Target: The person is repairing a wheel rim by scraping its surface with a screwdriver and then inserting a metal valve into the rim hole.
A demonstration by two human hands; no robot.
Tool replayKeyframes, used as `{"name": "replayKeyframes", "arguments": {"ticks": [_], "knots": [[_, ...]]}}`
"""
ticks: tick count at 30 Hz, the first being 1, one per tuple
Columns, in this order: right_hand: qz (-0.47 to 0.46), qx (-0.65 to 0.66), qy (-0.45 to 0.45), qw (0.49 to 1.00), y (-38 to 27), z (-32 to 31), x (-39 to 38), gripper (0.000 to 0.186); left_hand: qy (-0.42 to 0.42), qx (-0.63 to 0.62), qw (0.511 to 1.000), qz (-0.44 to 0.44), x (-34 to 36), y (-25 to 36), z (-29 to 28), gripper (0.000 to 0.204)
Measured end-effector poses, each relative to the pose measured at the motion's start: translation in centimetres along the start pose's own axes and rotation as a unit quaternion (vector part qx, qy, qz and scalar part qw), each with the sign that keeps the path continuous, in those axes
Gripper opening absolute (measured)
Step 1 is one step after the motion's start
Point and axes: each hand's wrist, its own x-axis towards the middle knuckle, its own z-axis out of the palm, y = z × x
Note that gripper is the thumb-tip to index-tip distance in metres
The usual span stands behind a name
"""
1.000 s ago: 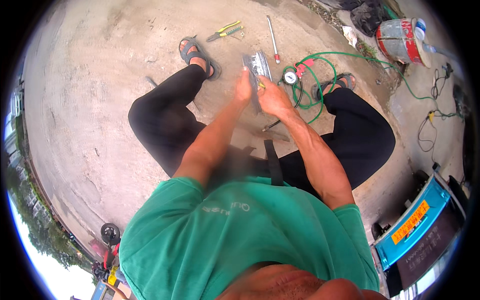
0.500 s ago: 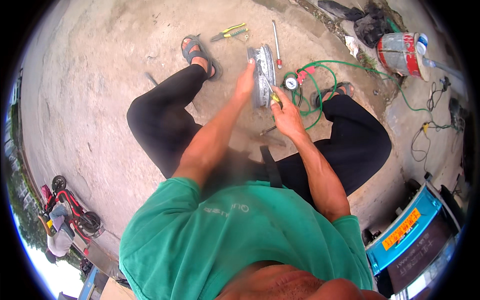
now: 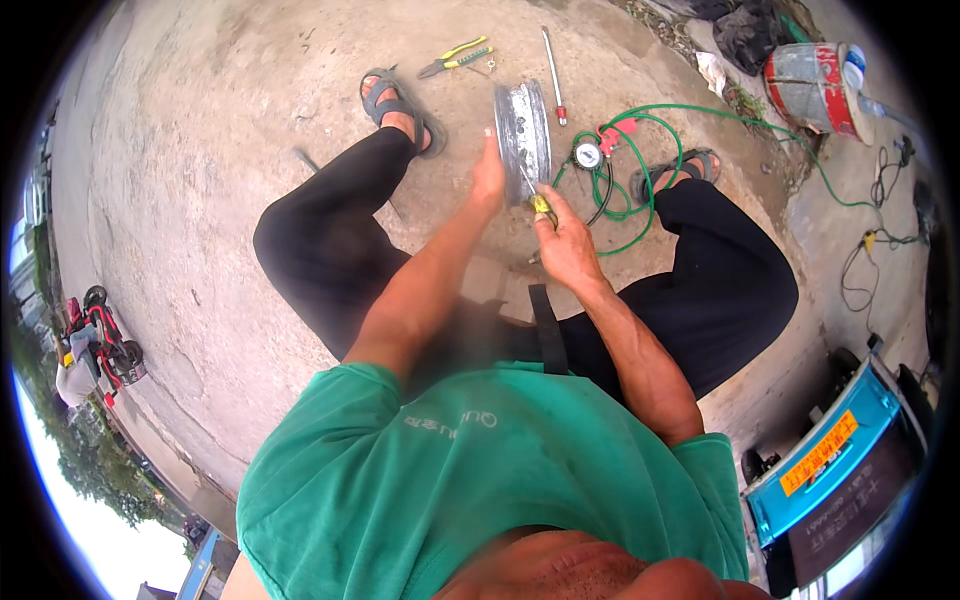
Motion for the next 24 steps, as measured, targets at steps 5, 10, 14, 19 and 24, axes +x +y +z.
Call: {"name": "replayKeyframes", "arguments": {"ticks": [5, 10, 14, 19, 24], "knots": [[-0.003, 0.002, 0.000, 1.000, 0.5, 0.4, -0.4, 0.048, 0.070, 0.002, 0.997, -0.022, -1.4, 0.7, 1.6, 0.089], [0.038, 0.052, -0.039, 0.997, 0.1, 0.6, 1.9, 0.046, 0.047, -0.123, 0.991, 0.023, -1.1, 1.0, 1.4, 0.083], [0.035, 0.084, -0.004, 0.996, 0.0, 3.6, 5.6, 0.045, 0.034, -0.089, 0.992, 0.081, 0.1, -1.0, 0.0, 0.079], [0.074, 0.077, -0.028, 0.994, -1.6, -0.1, 5.8, 0.044, 0.094, 0.058, 0.991, 0.073, -2.2, -0.5, 1.6, 0.082], [0.070, 0.089, -0.048, 0.992, -0.6, -0.7, 3.4, 0.044, 0.111, 0.091, 0.983, 0.115, -0.8, -1.7, 0.8, 0.081]]}}
